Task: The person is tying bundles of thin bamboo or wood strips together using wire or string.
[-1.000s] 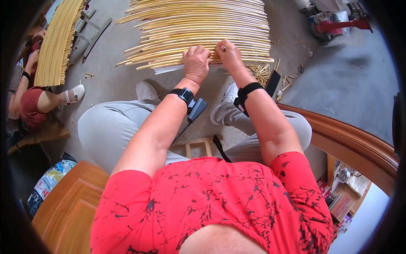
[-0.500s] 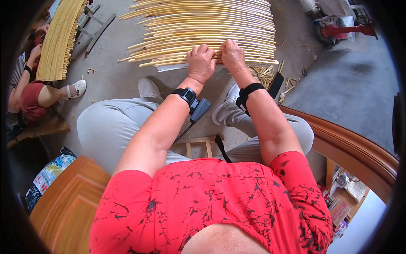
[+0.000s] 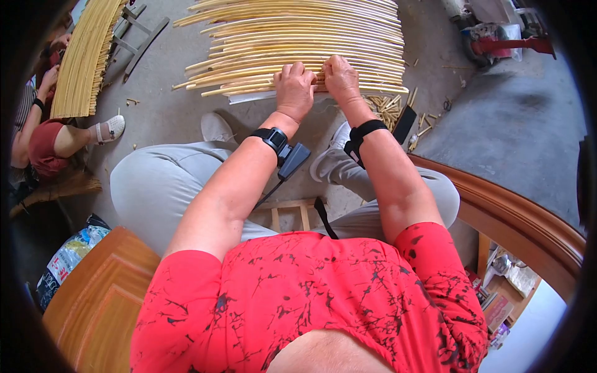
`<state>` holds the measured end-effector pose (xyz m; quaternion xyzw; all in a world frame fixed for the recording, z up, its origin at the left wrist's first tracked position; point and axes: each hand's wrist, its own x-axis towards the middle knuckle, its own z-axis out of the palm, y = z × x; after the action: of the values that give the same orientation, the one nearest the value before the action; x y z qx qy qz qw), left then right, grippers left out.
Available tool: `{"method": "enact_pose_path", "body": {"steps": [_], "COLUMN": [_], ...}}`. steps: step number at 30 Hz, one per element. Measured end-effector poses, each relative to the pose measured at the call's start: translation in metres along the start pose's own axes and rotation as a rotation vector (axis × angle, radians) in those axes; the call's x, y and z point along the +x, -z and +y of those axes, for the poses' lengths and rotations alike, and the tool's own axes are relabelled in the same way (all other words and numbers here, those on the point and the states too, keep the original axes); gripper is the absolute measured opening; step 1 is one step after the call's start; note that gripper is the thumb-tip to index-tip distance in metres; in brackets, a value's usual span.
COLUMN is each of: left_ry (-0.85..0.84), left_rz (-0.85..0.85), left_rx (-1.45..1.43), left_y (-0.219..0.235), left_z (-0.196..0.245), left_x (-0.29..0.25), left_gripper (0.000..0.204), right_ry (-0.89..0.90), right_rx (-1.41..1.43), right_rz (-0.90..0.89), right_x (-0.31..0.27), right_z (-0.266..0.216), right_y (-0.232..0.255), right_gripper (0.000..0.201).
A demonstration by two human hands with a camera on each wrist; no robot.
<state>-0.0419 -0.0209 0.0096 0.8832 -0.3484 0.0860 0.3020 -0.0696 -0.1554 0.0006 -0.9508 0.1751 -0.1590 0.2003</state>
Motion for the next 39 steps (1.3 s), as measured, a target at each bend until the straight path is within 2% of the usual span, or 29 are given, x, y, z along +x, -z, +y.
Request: {"method": "enact_pose_path", "body": {"steps": [6,8,17,30,33,39], "left_ry": [-0.026,-0.025,-0.050,0.002,-0.002,-0.002], "left_rz": [0.081,0.024,-0.011,-0.028,0.019,-0.059], "left_rx": [-0.054,-0.025,0.122,0.098,0.089,0.117], "left_y": [0.0011,0.0004,-0.0033,-0.0030,-0.0062,-0.0036], "left_z": [0.0004,-0.0001,-0.0003,0.0043,0.0018,0.0026], "left_x": [-0.0023,-0.0016,0.0027,0.0033,0.0017,0.0052], "left_gripper": [0.022,0.024,0.021,0.023,0.024,0.029], "right_ry": [0.026,0.022,0.028,0.023,0.030,-0.010], "right_rx": [0.032,0.033,0.041,0.044,0.044,0.015], "right_rz": [-0.002,-0.011,0.003,0.031,0.035,0.052], "right_x": [0.0021,0.0030,0.0019,0.0000,0.0015,-0.0019], "right_z": [0.0009,0.0012,0.0034,0.0023,0.0032,0.0016], "right_y": [0.0036,0.0034,-0.0007,-0.0015,-0.0020,-0.0062], "right_gripper": [0.010,0.010,0.011,0.009,0.009,0.008]}}
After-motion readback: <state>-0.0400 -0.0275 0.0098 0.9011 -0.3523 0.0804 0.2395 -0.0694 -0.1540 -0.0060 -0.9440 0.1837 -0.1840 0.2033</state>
